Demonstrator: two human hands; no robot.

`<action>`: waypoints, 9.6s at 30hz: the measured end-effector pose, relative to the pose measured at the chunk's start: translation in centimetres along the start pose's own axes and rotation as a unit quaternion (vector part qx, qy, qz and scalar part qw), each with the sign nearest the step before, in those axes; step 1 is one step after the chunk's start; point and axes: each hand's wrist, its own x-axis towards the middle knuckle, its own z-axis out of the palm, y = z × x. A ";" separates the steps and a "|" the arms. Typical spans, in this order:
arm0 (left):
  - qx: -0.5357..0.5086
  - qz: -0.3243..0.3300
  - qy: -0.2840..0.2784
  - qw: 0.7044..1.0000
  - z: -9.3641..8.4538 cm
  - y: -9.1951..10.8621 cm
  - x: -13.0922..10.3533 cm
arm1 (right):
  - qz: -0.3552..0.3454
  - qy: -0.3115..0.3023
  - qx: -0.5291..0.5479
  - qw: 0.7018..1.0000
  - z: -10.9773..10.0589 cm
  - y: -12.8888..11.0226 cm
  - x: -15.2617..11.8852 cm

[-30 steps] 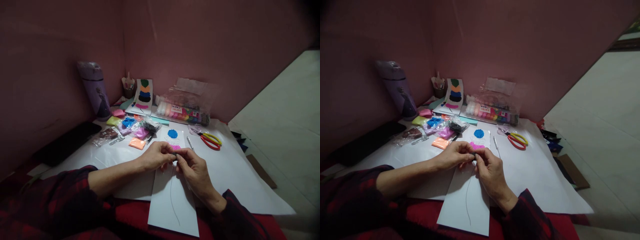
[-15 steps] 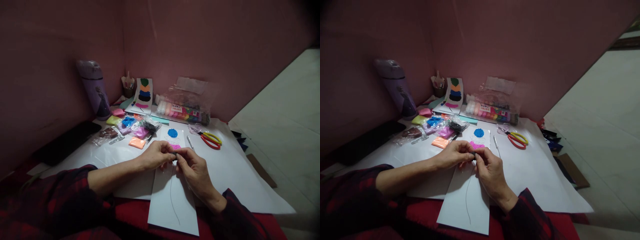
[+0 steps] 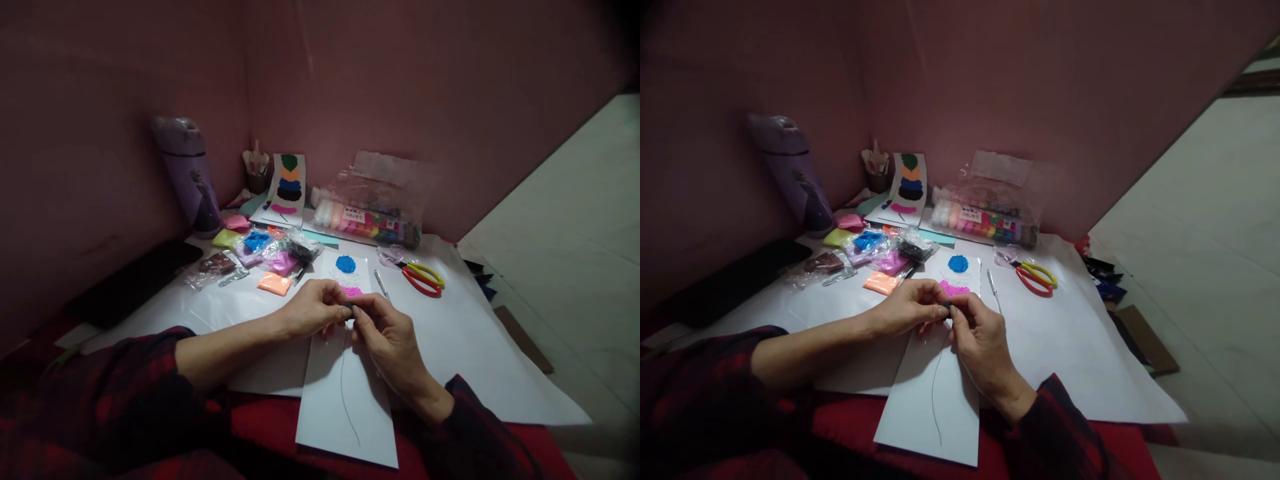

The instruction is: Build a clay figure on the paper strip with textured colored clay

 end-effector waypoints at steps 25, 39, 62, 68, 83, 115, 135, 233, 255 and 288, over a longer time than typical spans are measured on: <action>0.012 -0.005 0.000 1.000 -0.1 -0.2 -0.1 | -0.002 -0.001 -0.023 1.000 0.0 -0.5 -0.2; 0.017 -0.016 0.002 1.000 0.1 0.0 -0.1 | -0.010 -0.005 -0.066 0.998 0.0 -0.7 -0.1; -0.016 0.027 0.013 0.999 0.0 -0.1 -0.2 | 0.032 0.027 0.062 0.997 0.3 -0.4 0.0; -0.031 0.041 0.035 0.998 0.2 0.2 -0.2 | 0.045 0.059 0.059 0.996 0.1 -0.7 0.0; -0.070 0.045 0.074 0.994 -0.3 -0.1 0.1 | 0.065 0.090 0.081 0.991 0.0 -0.3 0.2; -0.048 0.039 -0.004 0.998 -0.2 0.1 0.0 | 0.010 0.071 0.048 0.996 0.1 -0.4 0.1; -0.043 0.027 0.038 0.998 -0.3 0.1 0.0 | 0.013 0.079 0.035 0.996 0.0 -0.6 0.2; -0.073 0.029 -0.023 0.997 -0.2 0.1 -0.1 | -0.053 0.039 -0.011 0.998 0.0 0.0 -0.3; -0.053 0.021 -0.048 0.997 -0.6 -0.6 0.1 | -0.055 0.035 -0.034 0.997 0.1 -0.5 -0.4; -0.047 0.013 -0.037 0.998 -0.4 -0.6 0.0 | -0.051 0.010 -0.029 0.998 0.1 -0.5 -0.3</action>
